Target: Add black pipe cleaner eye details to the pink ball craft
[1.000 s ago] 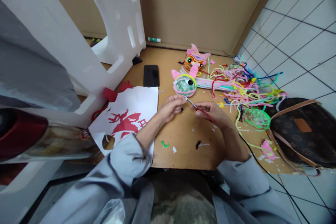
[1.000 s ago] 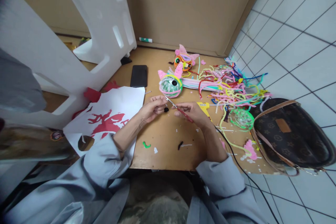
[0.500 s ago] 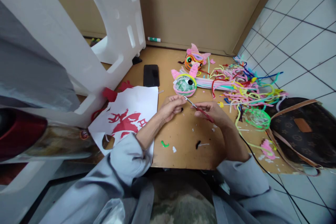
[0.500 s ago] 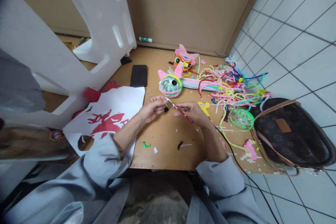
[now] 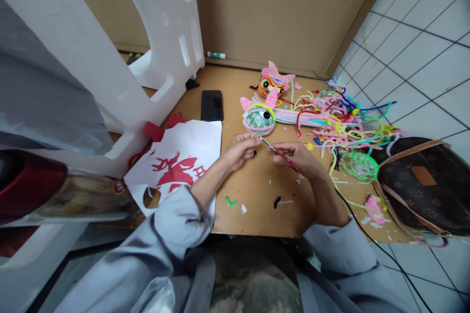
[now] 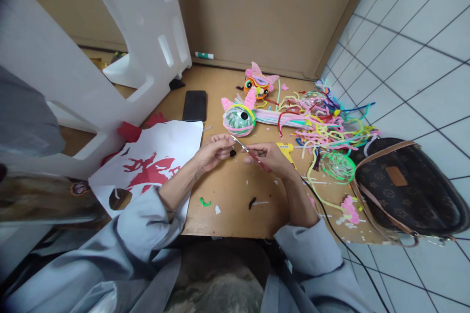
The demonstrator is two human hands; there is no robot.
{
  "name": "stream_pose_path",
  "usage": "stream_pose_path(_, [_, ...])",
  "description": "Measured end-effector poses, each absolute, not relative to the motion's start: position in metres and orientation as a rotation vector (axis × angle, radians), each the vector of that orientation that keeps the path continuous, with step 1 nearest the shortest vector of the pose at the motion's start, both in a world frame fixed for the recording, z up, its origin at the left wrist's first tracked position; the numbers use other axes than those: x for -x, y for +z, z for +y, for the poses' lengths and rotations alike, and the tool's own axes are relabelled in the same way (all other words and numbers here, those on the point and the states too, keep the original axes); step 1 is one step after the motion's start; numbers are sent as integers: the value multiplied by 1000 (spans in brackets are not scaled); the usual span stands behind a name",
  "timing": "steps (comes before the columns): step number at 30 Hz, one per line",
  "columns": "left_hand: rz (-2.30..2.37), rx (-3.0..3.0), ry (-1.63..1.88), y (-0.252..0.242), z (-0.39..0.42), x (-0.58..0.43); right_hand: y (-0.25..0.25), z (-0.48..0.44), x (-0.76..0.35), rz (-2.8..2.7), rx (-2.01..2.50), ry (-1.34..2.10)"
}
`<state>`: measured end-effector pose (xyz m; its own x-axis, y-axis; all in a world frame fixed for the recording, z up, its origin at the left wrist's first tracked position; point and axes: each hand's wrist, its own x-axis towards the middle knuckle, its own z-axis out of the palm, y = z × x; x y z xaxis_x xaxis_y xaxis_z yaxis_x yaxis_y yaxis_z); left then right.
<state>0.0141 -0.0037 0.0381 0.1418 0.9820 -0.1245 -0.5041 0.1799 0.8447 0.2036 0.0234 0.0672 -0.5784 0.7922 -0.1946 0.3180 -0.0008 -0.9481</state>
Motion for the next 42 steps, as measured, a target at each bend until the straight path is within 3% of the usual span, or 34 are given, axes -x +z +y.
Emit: stream_pose_path(42, [825,-737,1262,39,-3,-14,71,21,-204,-1923,1153,1607])
